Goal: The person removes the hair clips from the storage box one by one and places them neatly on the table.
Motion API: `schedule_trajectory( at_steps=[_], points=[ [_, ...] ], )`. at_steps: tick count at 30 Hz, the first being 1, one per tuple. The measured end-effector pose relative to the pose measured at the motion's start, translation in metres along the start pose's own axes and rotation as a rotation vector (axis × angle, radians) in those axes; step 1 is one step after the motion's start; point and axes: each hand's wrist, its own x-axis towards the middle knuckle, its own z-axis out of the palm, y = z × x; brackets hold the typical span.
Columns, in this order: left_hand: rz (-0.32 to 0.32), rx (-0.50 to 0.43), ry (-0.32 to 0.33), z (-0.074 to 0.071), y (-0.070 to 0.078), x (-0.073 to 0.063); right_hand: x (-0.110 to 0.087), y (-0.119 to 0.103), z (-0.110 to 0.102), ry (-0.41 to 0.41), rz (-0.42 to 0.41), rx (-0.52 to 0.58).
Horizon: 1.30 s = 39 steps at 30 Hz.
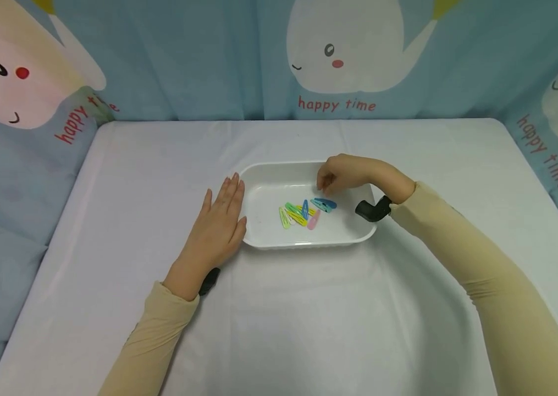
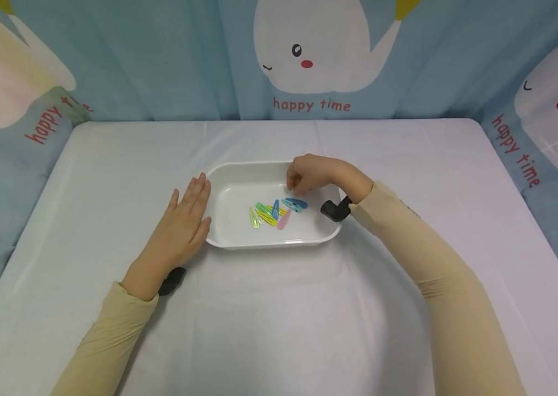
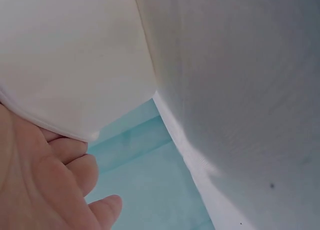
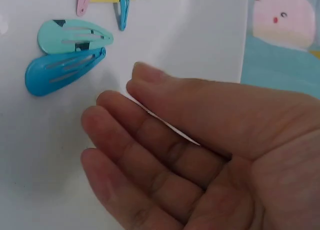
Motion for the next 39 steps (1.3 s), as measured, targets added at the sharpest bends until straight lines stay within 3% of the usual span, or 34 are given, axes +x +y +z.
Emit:
schedule_trajectory(
  at_steps=[10,19,25,31,39],
  points=[
    [-0.002,-0.003,0.015,0.003,0.000,0.000,0.012,0.002,0.009,-0.038,0.113,0.001],
    [0.000,-0.007,0.013,0.004,0.000,0.000,0.024,0.001,0.018,-0.089,0.105,0.032],
    [0.004,-0.008,0.024,0.003,-0.001,0.000,0.022,0.001,0.017,-0.071,0.096,0.078],
    [-0.002,-0.020,0.015,0.004,-0.001,0.000,0.015,0.004,0.013,-0.010,0.114,0.193],
    [0.011,-0.023,0.025,0.003,-0.002,0.001,0.002,0.007,0.004,0.056,0.051,0.319]
  ],
)
